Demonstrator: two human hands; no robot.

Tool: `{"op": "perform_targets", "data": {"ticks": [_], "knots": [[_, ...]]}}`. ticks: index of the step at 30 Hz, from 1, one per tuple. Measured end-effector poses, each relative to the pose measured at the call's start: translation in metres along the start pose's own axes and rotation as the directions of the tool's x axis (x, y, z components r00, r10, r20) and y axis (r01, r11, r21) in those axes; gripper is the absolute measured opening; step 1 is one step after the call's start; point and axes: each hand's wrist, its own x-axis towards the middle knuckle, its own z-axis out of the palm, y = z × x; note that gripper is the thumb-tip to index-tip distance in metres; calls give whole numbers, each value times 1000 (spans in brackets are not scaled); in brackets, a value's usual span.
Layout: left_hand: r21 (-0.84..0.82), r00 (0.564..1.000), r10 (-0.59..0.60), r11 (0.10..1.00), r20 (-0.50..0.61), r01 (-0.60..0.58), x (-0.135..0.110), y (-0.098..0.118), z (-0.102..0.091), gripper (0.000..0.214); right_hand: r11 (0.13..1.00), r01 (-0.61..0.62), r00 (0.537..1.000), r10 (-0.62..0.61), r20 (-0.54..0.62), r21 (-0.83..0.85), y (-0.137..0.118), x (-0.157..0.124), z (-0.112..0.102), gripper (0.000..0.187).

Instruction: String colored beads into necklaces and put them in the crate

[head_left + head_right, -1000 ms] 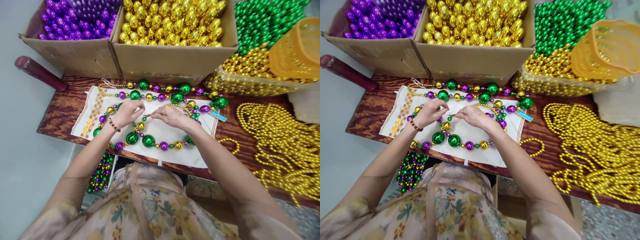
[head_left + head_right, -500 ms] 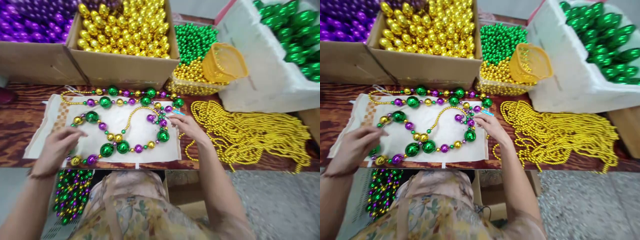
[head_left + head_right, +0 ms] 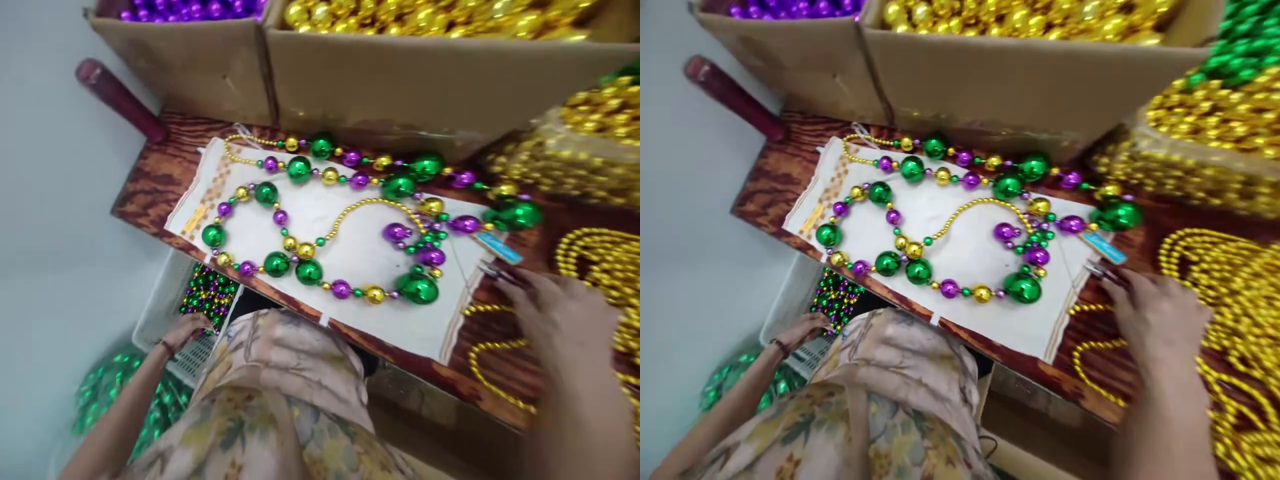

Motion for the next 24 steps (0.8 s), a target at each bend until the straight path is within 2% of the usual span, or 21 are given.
{"op": "perform_targets", "data": {"ticks": [2, 5, 6, 8, 10, 11, 12, 13, 14, 15, 16, 17, 19, 21, 22, 24], "knots": [[-24, 997, -32, 999, -74, 30, 12, -9, 5, 37, 1000, 12, 994, -14, -107, -22, 2, 1, -1, 53], [-18, 992, 0, 1000, -126, -2, 7, -8, 4, 40, 994, 59, 967, -35, -251, 90, -22, 18, -6, 53], [-1, 989, 41, 999, -140, -42, -2, -1, 1, 43, 986, 66, 969, -27, -244, 152, -32, 26, -7, 50], [65, 967, 197, 980, -162, -189, -23, 25, -3, 47, 990, 40, 972, -8, -235, 132, -45, 39, -6, 44], [232, 896, 433, 886, -100, -402, -47, 67, 8, 43, 986, 17, 975, 20, -220, 168, -46, 42, -8, 35], [294, 829, 559, 795, -12, -531, -59, 91, 22, 38, 979, 4, 971, 46, -235, 205, -43, 39, -11, 31], [325, 735, 660, 668, 157, -669, -70, 115, 44, 31, 973, 11, 975, 40, -219, 229, -39, 33, -15, 27], [326, 600, 716, 506, 358, -798, -80, 136, 72, 27, 968, 17, 975, 39, -219, 249, -35, 25, -21, 25], [296, 442, 726, 330, 526, -896, -89, 154, 106, 25, 966, 24, 976, 33, -216, 257, -32, 15, -28, 23], [242, 286, 691, 164, 663, -956, -96, 168, 144, 25, 965, 34, 977, 23, -214, 258, -28, 5, -35, 23], [177, 140, 647, 8, 749, -984, -101, 177, 185, 25, 966, 42, 976, 16, -219, 256, -25, -6, -42, 22], [129, 37, 573, -121, 818, -984, -105, 181, 225, 24, 966, 51, 974, 8, -227, 253, -21, -16, -49, 22], [36, -98, 379, -330, 920, -943, -111, 178, 298, 18, 965, 75, 970, -12, -245, 250, -17, -34, -59, 23], [-68, -189, 201, -493, 961, -867, -118, 166, 351, 13, 961, 99, 966, -31, -256, 257, -16, -45, -62, 24], [-90, -238, 196, -561, 951, -823, -122, 159, 369, 14, 959, 107, 966, -38, -254, 263, -17, -47, -61, 24], [-112, -321, 210, -653, 924, -749, -131, 148, 388, 16, 954, 120, 971, -55, -233, 273, -26, -40, -55, 27]]}}
